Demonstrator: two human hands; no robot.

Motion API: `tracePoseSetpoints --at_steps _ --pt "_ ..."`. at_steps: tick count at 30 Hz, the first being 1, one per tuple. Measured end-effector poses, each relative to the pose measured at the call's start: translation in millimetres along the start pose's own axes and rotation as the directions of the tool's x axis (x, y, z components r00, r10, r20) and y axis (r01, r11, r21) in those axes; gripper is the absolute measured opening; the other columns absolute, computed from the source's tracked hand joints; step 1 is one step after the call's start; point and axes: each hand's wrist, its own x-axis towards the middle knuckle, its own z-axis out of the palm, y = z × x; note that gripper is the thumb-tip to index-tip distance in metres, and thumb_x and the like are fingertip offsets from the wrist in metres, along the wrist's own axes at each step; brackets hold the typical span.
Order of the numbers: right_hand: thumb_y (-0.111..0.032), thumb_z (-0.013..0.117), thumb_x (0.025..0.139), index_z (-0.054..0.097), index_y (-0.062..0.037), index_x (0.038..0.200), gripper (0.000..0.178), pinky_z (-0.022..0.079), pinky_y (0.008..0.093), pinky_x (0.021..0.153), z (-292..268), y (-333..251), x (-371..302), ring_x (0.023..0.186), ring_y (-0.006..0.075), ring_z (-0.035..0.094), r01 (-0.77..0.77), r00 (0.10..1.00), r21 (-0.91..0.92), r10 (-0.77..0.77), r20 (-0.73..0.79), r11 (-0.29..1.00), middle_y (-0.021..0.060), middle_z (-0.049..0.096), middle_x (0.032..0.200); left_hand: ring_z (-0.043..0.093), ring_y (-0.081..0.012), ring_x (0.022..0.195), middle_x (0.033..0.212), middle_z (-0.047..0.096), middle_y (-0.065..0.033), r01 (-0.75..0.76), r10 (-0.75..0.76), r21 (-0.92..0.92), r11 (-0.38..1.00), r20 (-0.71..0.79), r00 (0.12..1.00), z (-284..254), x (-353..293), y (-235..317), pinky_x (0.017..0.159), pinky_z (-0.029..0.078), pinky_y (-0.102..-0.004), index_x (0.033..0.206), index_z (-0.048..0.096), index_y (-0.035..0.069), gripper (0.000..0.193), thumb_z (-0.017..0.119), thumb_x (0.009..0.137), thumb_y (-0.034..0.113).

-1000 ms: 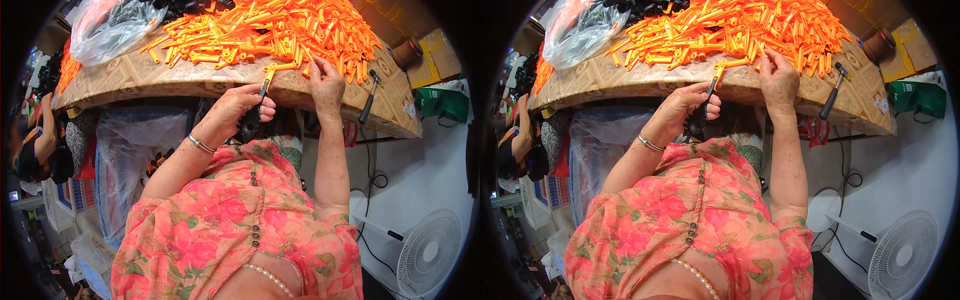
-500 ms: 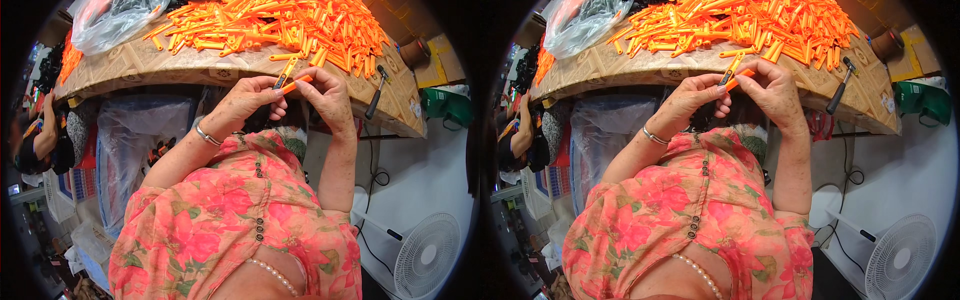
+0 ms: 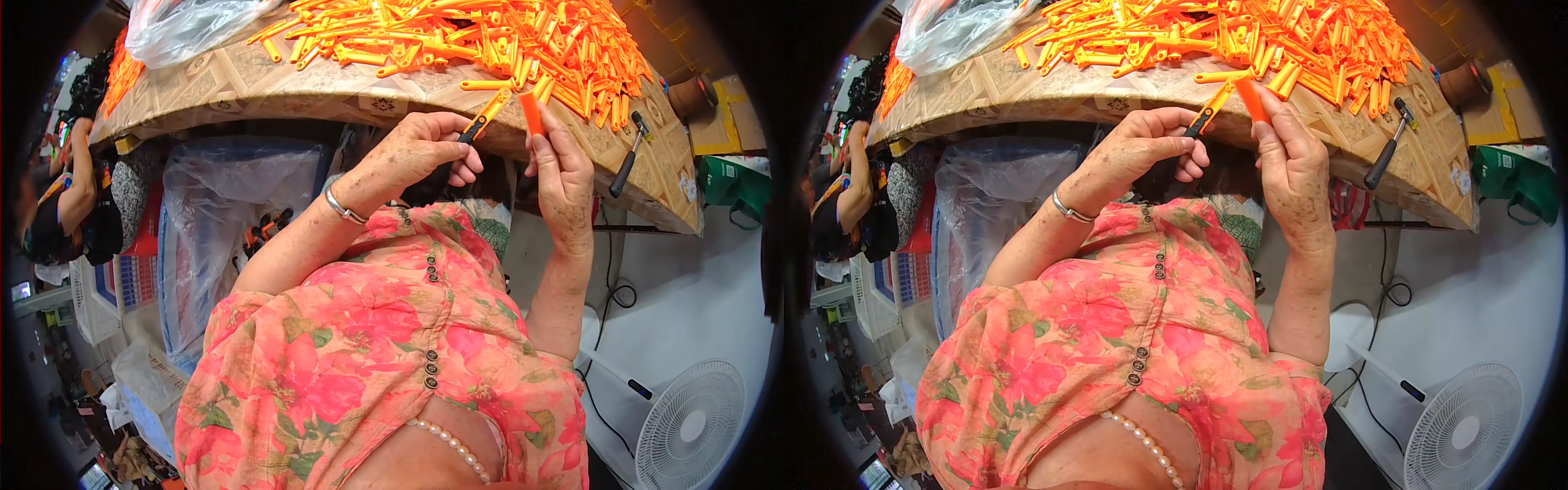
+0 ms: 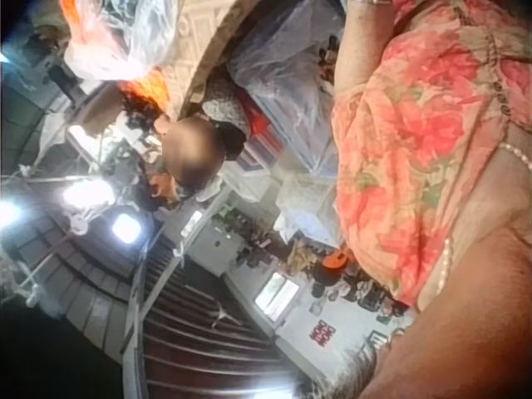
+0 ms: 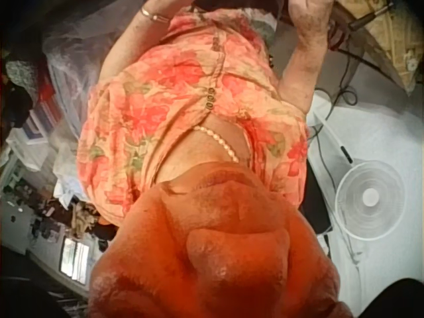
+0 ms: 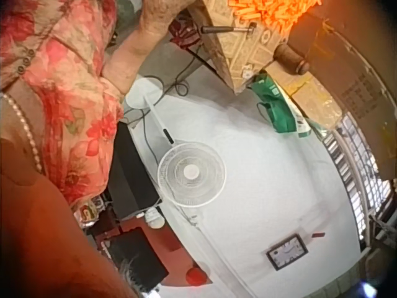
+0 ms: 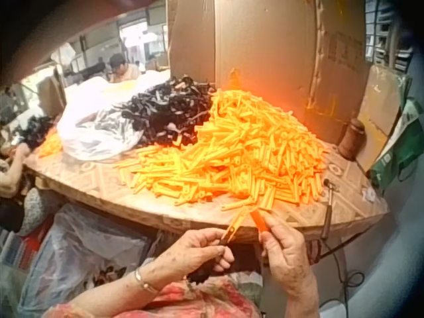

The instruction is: The person repeatedly picks up orange plastic tubes and black plastic holders from a table. They insert the orange tube into the black holder and use a hammer to tap the assembly, securing the parts together. The finished assemblies are placed back on the table among a large pile of similar items.

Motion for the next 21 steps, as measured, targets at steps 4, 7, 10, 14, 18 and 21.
tracePoseSetpoints --at_steps 4,7,10,14,18,21 --pt "-0.003 0.055 0.092 0.061 -0.0061 0.126 0.034 0.048 0.0346 0.081 -8.5 -7.2 -1.5 0.084 0.0274 0.059 0.223 0.970 -0.338 -0.173 0.172 0.914 0.0094 0.060 0.091 0.066 -0.0116 0.075 0.086 0.068 -0.0066 0.079 -0.086 0.079 0.994 0.090 0.992 -6.6 0.5 -5.1 0.069 0.055 -0.0251 0.119 0.057 -0.001 0.025 0.055 0.096 0.008" --pt "-0.007 0.059 0.090 0.063 -0.0077 0.123 0.033 0.046 0.0380 0.078 -10.0 -5.7 -7.3 0.084 0.0296 0.058 0.212 0.964 -0.412 -0.120 0.239 0.886 0.0105 0.058 0.087 0.065 -0.0098 0.075 0.083 0.067 -0.0044 0.102 -0.123 0.146 0.984 0.143 0.982 -5.6 0.1 -6.6 0.067 0.054 -0.0229 0.117 0.059 0.000 0.023 0.054 0.096 0.008" --pt "-0.009 0.062 0.088 0.066 -0.0085 0.117 0.029 0.044 0.0391 0.077 -12.3 3.8 -9.4 0.082 0.0276 0.056 0.256 0.952 -0.470 -0.136 0.274 0.844 0.0091 0.057 0.085 0.064 -0.0082 0.073 0.082 0.067 -0.0033 0.113 -0.150 0.187 0.976 0.194 0.970 -2.7 0.3 -6.1 0.066 0.053 -0.0218 0.114 0.061 0.000 0.020 0.054 0.096 0.007" --pt "-0.010 0.065 0.085 0.070 -0.0102 0.107 0.023 0.042 0.0375 0.079 -19.4 3.3 -10.7 0.081 0.0246 0.055 0.297 0.949 -0.488 -0.199 0.244 0.821 0.0063 0.058 0.083 0.062 -0.0068 0.070 0.080 0.066 -0.0027 0.142 -0.204 0.279 0.950 0.206 0.957 -0.3 2.7 -8.0 0.065 0.053 -0.0210 0.111 0.062 -0.001 0.019 0.054 0.095 0.007" --pt "-0.010 0.067 0.082 0.071 -0.0120 0.104 0.022 0.042 0.0359 0.080 -20.3 -1.9 -11.2 0.084 0.0227 0.055 0.359 0.922 -0.445 -0.237 0.306 0.821 0.0035 0.058 0.083 0.062 -0.0066 0.069 0.079 0.066 -0.0027 0.147 -0.213 0.293 0.945 0.210 0.954 2.1 4.0 -6.9 0.064 0.053 -0.0211 0.111 0.061 -0.002 0.019 0.055 0.095 0.006" --pt "-0.011 0.068 0.081 0.071 -0.0130 0.104 0.023 0.042 0.0360 0.081 -17.7 3.8 -13.6 0.087 0.0227 0.054 0.365 0.915 -0.444 -0.227 0.335 0.818 0.0030 0.059 0.087 0.062 -0.0068 0.069 0.079 0.066 -0.0029 0.147 -0.225 0.318 0.937 0.228 0.947 5.7 4.0 -4.3 0.064 0.053 -0.0213 0.110 0.061 -0.002 0.018 0.054 0.095 0.006"
